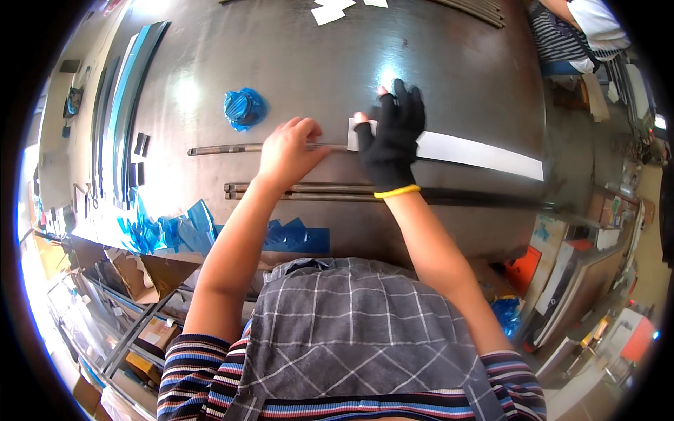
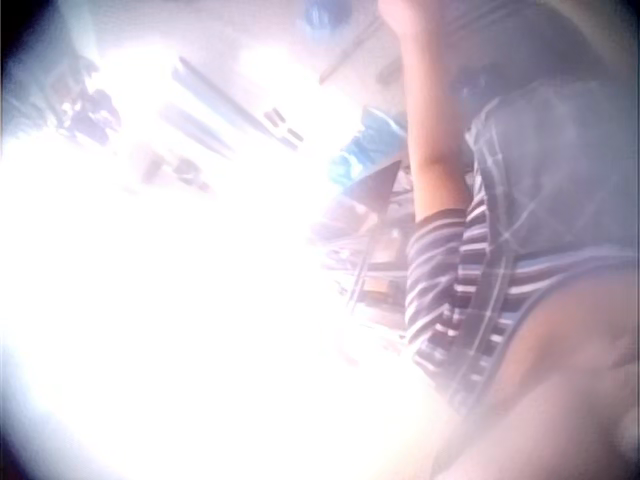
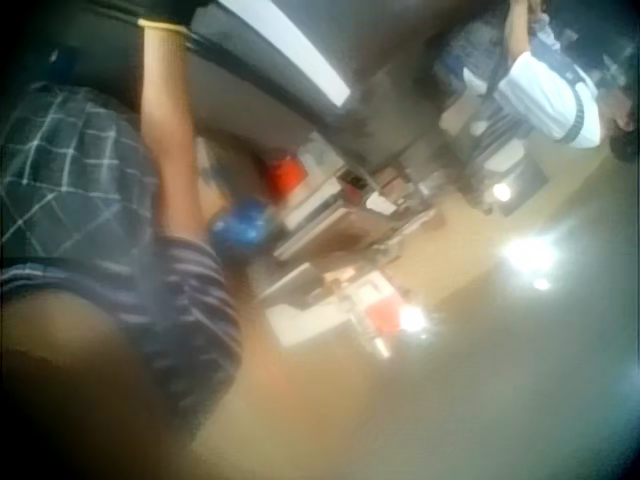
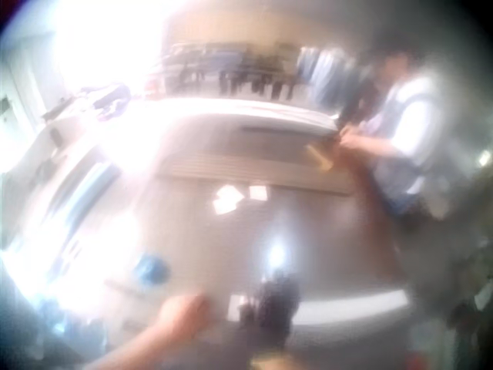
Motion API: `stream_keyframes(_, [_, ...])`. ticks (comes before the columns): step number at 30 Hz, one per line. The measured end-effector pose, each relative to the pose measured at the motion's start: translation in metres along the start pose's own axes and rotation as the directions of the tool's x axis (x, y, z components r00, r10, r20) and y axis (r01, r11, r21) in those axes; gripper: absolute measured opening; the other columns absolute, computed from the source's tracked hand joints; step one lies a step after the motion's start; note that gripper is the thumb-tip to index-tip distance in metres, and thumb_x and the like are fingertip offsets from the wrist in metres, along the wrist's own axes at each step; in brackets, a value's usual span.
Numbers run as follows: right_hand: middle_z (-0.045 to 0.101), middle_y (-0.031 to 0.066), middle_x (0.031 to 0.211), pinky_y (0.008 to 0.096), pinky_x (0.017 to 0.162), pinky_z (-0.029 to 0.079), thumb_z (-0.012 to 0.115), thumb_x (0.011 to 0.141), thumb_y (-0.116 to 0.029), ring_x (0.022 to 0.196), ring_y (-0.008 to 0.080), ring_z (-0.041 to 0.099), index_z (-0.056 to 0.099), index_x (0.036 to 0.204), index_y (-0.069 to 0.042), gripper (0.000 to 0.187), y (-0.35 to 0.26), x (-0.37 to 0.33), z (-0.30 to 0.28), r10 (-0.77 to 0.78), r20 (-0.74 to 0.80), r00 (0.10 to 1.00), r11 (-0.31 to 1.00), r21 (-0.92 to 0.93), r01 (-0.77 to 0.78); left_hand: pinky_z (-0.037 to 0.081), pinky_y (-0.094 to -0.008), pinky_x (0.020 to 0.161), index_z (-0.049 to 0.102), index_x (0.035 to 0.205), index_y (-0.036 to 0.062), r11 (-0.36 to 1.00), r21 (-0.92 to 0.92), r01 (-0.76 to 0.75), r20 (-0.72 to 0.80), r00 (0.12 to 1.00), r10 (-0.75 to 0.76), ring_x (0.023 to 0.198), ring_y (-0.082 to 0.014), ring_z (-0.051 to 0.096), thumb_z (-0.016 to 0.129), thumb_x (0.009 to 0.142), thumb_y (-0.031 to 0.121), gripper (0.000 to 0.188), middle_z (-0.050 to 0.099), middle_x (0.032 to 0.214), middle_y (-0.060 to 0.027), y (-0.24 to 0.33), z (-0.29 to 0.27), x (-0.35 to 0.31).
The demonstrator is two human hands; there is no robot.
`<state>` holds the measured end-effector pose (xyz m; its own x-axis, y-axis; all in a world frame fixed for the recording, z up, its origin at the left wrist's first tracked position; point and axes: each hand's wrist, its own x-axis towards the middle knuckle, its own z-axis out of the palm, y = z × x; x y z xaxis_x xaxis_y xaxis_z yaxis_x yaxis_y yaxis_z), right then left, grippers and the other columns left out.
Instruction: The person applies white tape to long metal rods on a workbench. They repeatedly place tape, smooth it, and remove it, handling the rods and tape by hand throughout the clip.
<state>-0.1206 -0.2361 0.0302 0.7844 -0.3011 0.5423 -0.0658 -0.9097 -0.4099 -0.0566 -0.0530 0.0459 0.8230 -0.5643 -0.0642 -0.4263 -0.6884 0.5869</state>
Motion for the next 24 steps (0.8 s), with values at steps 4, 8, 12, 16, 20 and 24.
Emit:
stream_keyframes(4, [0.045,0.0197,0.134,0.0566,0.108,0.03,0.076,0.079,-0.035,0.127,0.0396,0.038,0.051,0.125,0.001,0.063,-0.012,0.017,0.016,-0.194,0.207,0.959,0.979,-0.029,0.204,0.051,-0.0396,0.079,0.067,0.085,0.01,0.971,0.141,-0.194,-0.068,0.976,0.205,0.09,-0.0284,0.06,0.084,0.071,0.023,0.026,0.064,0.091,-0.004,-0.024,-0.003,-0.012])
stream_keyframes(8, [0.046,0.0191,0.13,0.0565,0.106,0.031,0.077,0.077,-0.038,0.124,0.0369,0.04,0.053,0.122,0.002,0.065,-0.01,0.018,0.008,-0.21,0.274,0.939,0.973,-0.037,0.228,0.051,-0.0399,0.075,0.065,0.081,0.012,0.962,0.093,-0.256,-0.132,0.955,0.267,0.087,-0.0272,0.058,0.083,0.07,0.023,0.025,0.059,0.086,-0.0027,-0.037,0.014,-0.014])
stream_keyframes(12, [0.047,0.0188,0.128,0.0559,0.106,0.031,0.076,0.077,-0.039,0.123,0.0363,0.041,0.054,0.122,0.001,0.064,-0.005,0.015,0.006,-0.218,0.289,0.932,0.969,-0.049,0.242,0.051,-0.0397,0.073,0.062,0.078,0.0128,0.949,0.11,-0.295,-0.144,0.94,0.308,0.085,-0.0263,0.057,0.082,0.07,0.024,0.025,0.056,0.085,-0.0028,-0.028,0.016,-0.017])
stream_keyframes(16, [0.048,0.0184,0.126,0.0558,0.108,0.029,0.077,0.075,-0.039,0.124,0.0369,0.04,0.054,0.121,0.0,0.065,-0.001,0.01,0.005,-0.238,0.278,0.931,0.96,-0.077,0.269,0.051,-0.04,0.072,0.066,0.082,0.0132,0.951,0.079,-0.299,-0.152,0.939,0.308,0.085,-0.0265,0.058,0.084,0.068,0.021,0.024,0.057,0.084,-0.0026,-0.022,0.019,-0.019])
stream_keyframes(20, [0.049,0.021,0.134,0.0554,0.112,0.028,0.065,0.088,-0.043,0.131,0.0424,0.039,0.052,0.129,0.0,0.061,0.003,0.011,0.002,-0.167,0.299,0.94,0.985,0.02,0.168,0.051,-0.0406,0.072,0.066,0.081,0.013,0.953,0.084,-0.29,-0.136,0.944,0.3,0.087,-0.0264,0.058,0.084,0.069,0.022,0.024,0.057,0.085,-0.0026,-0.02,0.019,-0.018])
stream_keyframes(24, [0.05,0.0228,0.142,0.0477,0.112,0.035,0.052,0.1,-0.039,0.133,0.0419,0.046,0.048,0.139,-0.001,0.055,0.009,0.025,-0.025,-0.118,-0.055,0.992,0.921,0.366,0.129,0.051,-0.0405,0.074,0.065,0.082,0.0127,0.956,0.098,-0.278,-0.136,0.947,0.29,0.089,-0.0258,0.058,0.083,0.07,0.023,0.024,0.057,0.087,-0.0026,-0.017,0.018,-0.009])
